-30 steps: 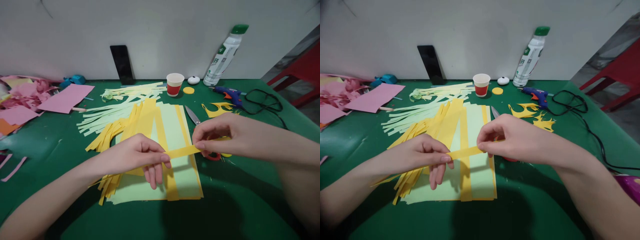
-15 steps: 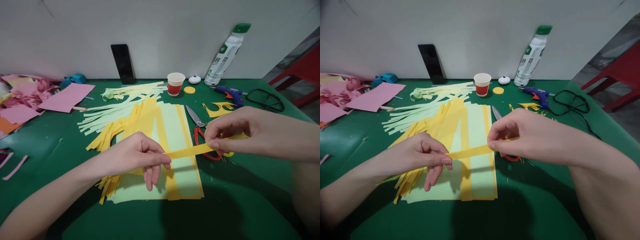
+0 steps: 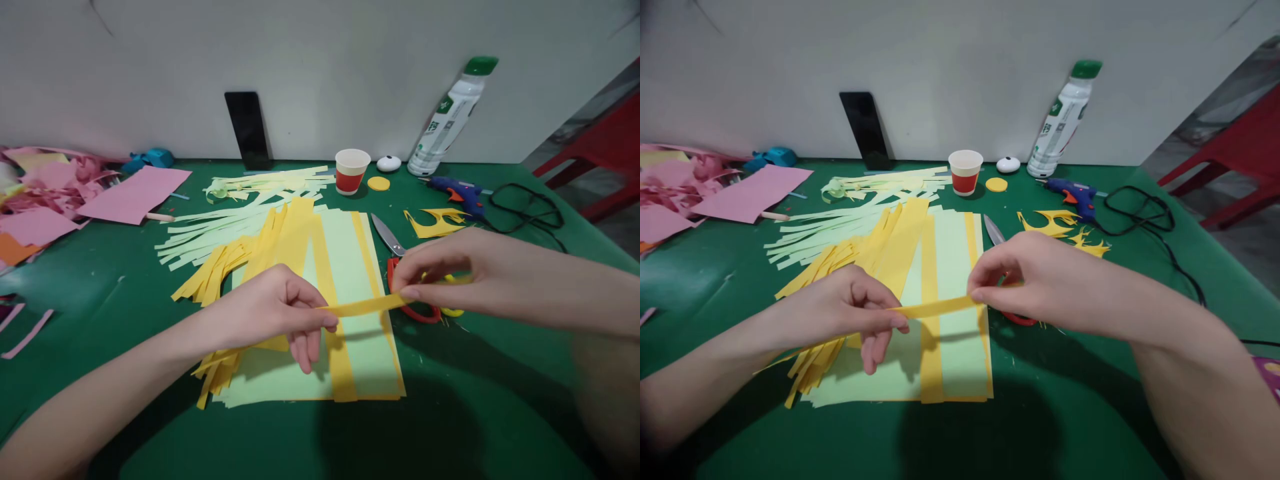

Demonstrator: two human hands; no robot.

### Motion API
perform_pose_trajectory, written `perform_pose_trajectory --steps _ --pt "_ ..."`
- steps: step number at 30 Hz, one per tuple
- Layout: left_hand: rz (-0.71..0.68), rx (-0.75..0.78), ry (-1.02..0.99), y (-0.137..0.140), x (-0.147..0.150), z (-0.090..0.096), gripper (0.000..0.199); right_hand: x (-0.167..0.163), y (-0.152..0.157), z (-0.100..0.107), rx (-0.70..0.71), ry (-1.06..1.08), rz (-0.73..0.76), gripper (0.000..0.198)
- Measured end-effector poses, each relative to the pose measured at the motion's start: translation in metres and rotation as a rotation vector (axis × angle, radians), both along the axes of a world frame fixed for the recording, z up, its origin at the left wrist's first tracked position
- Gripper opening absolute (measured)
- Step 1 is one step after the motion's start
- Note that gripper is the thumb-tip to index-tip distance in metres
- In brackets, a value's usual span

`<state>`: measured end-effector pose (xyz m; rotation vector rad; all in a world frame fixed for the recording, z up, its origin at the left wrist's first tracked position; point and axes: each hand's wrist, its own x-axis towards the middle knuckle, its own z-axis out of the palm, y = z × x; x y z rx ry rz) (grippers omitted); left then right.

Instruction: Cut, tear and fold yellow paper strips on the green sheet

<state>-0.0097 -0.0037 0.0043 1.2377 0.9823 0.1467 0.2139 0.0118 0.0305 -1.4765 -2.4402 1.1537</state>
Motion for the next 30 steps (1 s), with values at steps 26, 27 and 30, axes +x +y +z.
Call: perform_pose_trajectory --steps 26,27,30 --pt "-0.099 -0.046 0.050 -0.002 0.002 -0.004 0.027 -0.035 -0.005 -0.019 -0.430 0.220 -0.029 0.007" --pt "-0.095 -0.049 0.056 0.000 0.001 -0.003 0.027 -0.033 -0.003 -0.016 -0.432 0.210 -0.039 0.007" --pt "-0.103 -0.034 0.078 0.004 -0.003 0.000 0.025 -0.029 0.001 -0.008 -0.414 0.171 -0.051 0.009"
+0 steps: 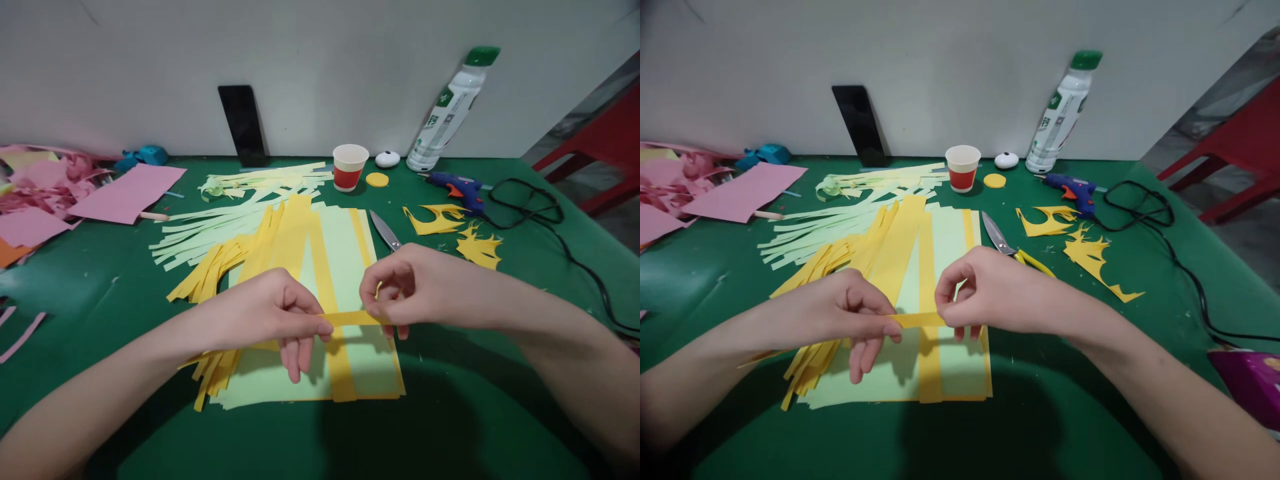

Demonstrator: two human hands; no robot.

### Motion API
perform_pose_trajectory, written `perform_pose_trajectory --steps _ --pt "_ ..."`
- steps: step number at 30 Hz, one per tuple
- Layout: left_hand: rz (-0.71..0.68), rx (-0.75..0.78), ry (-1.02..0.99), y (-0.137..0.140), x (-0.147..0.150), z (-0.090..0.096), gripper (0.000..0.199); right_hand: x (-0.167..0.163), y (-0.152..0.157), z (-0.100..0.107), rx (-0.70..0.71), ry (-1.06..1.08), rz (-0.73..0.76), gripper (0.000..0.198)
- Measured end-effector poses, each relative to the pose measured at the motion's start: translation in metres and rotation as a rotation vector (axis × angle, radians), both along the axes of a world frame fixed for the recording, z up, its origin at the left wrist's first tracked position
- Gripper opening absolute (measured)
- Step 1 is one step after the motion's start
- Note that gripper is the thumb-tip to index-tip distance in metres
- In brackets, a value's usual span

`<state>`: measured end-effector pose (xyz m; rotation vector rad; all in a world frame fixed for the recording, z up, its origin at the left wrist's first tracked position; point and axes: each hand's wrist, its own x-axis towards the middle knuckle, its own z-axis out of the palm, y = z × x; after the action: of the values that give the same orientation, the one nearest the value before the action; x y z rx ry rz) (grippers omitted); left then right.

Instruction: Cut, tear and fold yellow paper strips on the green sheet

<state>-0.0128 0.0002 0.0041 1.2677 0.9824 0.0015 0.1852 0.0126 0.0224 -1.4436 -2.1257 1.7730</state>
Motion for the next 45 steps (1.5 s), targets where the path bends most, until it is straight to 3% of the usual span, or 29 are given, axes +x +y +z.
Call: perform_pose_trajectory --steps 15,18,21,25,31,37,40,45 --pt "0.016 0.063 0.001 0.009 -0.015 0.010 0.026 0.047 0.020 0.007 0.091 -0.197 0.081 0.012" --pt "0.012 0.070 -0.005 0.010 -0.016 0.009 0.024 0.056 0.025 0.009 0.178 -0.280 0.113 0.012" --pt "0.029 0.069 0.000 0.008 -0.013 0.007 0.022 0.052 0.024 0.007 0.291 -0.292 0.112 0.016" --pt "0.054 0.060 0.019 0.002 -0.004 0.002 0.024 0.023 0.008 0.003 0.432 -0.125 0.030 0.015" --pt "0.024 0.102 0.026 -0.007 0.005 -0.003 0.025 -0.010 -0.016 -0.011 0.336 0.085 0.008 0.012" --pt "-0.042 0.280 0.076 -0.014 0.006 -0.006 0.036 -0.016 -0.021 -0.025 0.388 0.139 -0.016 0.011" --pt "-0.077 0.295 0.066 -0.015 0.006 -0.005 0.037 -0.016 -0.021 -0.020 0.378 0.093 -0.002 0.008" --pt "-0.039 0.180 0.050 -0.011 0.003 0.001 0.031 -0.006 -0.015 -0.002 0.226 -0.006 0.009 0.007"
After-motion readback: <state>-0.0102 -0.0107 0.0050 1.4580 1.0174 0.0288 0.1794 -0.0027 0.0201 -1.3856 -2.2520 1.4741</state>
